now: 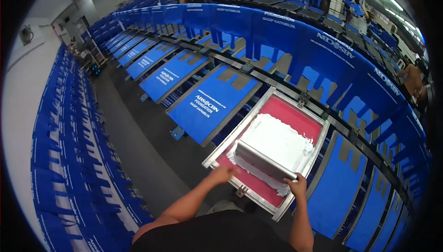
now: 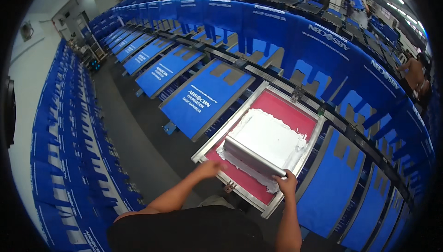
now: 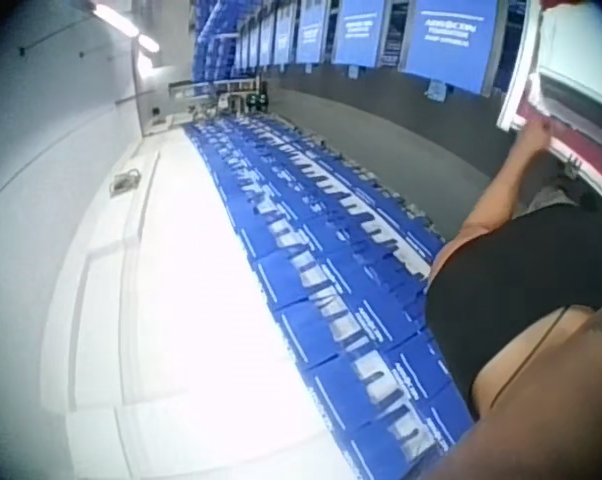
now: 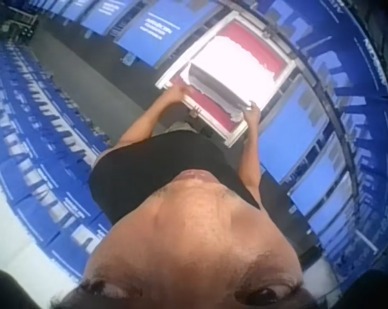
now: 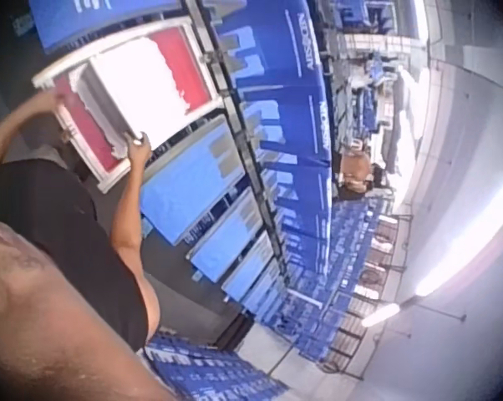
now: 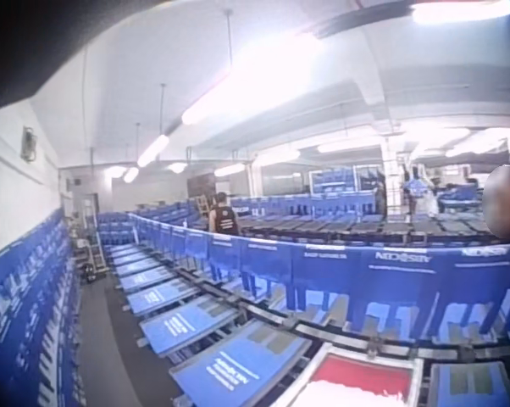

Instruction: The person uses a metal roller to spread a thick white paste evenly across a rectangular red tray. The person repeatedly rolls the tool back and forth to smooth the surface of the paste within the tray's boundaries.

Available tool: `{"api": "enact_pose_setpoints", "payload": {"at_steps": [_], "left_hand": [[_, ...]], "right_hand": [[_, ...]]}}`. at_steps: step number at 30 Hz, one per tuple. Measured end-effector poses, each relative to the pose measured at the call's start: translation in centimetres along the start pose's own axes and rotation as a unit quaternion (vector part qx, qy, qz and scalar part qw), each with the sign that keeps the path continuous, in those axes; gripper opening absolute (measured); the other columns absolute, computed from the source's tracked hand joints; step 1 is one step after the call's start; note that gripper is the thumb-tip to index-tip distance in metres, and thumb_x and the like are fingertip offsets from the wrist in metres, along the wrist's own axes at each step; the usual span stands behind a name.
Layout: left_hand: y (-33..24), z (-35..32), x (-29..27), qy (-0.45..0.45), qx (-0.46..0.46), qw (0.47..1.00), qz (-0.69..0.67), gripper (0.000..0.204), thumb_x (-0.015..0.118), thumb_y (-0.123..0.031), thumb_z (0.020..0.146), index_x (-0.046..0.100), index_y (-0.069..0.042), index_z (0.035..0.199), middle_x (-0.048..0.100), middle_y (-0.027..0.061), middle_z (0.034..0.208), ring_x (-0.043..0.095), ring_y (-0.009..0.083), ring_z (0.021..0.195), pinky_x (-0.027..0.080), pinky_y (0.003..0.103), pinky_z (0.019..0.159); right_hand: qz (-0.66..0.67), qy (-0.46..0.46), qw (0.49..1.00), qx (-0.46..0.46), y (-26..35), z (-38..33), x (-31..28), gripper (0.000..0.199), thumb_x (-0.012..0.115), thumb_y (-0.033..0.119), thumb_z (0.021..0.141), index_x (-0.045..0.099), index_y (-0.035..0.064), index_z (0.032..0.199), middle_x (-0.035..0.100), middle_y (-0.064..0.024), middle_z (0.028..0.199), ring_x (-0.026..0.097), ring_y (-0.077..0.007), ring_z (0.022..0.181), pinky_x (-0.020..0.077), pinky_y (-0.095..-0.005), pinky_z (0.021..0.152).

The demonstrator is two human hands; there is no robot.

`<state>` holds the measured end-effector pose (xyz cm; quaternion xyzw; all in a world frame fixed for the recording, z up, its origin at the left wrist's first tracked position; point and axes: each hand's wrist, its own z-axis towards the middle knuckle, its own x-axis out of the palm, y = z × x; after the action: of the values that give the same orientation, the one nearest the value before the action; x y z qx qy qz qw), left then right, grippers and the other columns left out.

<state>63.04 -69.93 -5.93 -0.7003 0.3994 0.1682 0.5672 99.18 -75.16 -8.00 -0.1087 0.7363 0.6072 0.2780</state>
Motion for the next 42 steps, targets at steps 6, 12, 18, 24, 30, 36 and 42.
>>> {"api": "enact_pose_setpoints", "payload": {"at_steps": [6,12,18,24,30,36,42], "left_hand": [[11.7,10.2,-4.9,-0.14,-0.037,0.979,0.144,0.047,0.052,-0.036,0.093,0.056,-0.004,0.127,0.06,0.0242,0.12,0.055,0.0406,0.112,0.044,0.042,0.096],[10.2,12.6,-0.5,-0.038,0.04,0.983,-0.174,0.03,0.046,-0.021,0.099,0.061,0.003,0.109,0.06,0.0041,0.083,0.05,0.0103,0.077,0.043,0.029,0.069],[4.6,6.7,0.7,-0.046,0.008,0.983,-0.178,0.039,0.047,-0.023,0.099,0.055,0.006,0.125,0.064,0.0147,0.111,0.059,0.0192,0.101,0.045,0.031,0.089],[-6.0,2.7,15.6,0.042,0.031,0.972,-0.228,0.052,0.053,-0.03,0.097,0.048,0.01,0.13,0.058,0.0224,0.124,0.055,0.0249,0.113,0.041,0.032,0.097],[-14.1,-1.6,27.6,0.006,0.009,0.976,-0.218,0.05,0.054,-0.031,0.097,0.051,0.006,0.13,0.061,0.021,0.122,0.058,0.0241,0.112,0.043,0.032,0.096],[-15.6,-1.3,31.0,-0.024,0.001,0.974,-0.224,0.048,0.054,-0.03,0.097,0.051,0.005,0.129,0.062,0.0198,0.122,0.058,0.023,0.112,0.043,0.032,0.096],[-17.9,-3.5,31.0,-0.039,-0.034,0.979,-0.198,0.043,0.051,-0.029,0.099,0.055,0.003,0.126,0.065,0.0155,0.114,0.058,0.0166,0.102,0.044,0.029,0.09]], "right_hand": [[0.128,0.08,0.985,0.084,-0.6,4.4,2.3,0.049,0.083,0.035,0.069,0.069,0.001,0.101,0.069,-0.0084,0.085,0.062,-0.0153,0.076,0.0502,-0.0319,0.068],[0.131,0.0,0.982,0.134,-8.4,5.0,1.0,0.047,0.086,0.033,0.063,0.066,-0.0006,0.09,0.064,-0.0069,0.078,0.058,-0.0155,0.074,0.0466,-0.0328,0.068],[0.127,0.011,0.982,0.139,-5.2,-0.2,-7.9,0.051,0.087,0.027,0.064,0.068,0.0012,0.103,0.07,-0.0082,0.091,0.063,-0.016,0.081,0.0495,-0.0303,0.073],[0.21,-0.053,0.961,0.17,-12.2,-8.6,-22.1,0.039,0.084,0.01,0.065,0.069,0.0003,0.099,0.07,-0.0067,0.085,0.066,-0.015,0.079,0.0508,-0.0281,0.073],[0.218,-0.05,0.959,0.173,-21.8,-11.0,-32.0,0.037,0.083,0.011,0.066,0.069,-0.0009,0.098,0.07,-0.0069,0.087,0.065,-0.0149,0.079,0.0507,-0.0273,0.074],[0.226,-0.02,0.959,0.171,-27.1,-9.0,-35.1,0.045,0.084,0.012,0.065,0.068,-0.004,0.103,0.07,-0.0118,0.094,0.065,-0.0178,0.085,0.0508,-0.0307,0.082],[0.152,-0.027,0.972,0.178,-27.4,-8.9,-34.8,0.054,0.085,0.018,0.064,0.066,-0.0025,0.11,0.069,-0.0123,0.099,0.065,-0.02,0.088,0.0506,-0.0332,0.084]]}}
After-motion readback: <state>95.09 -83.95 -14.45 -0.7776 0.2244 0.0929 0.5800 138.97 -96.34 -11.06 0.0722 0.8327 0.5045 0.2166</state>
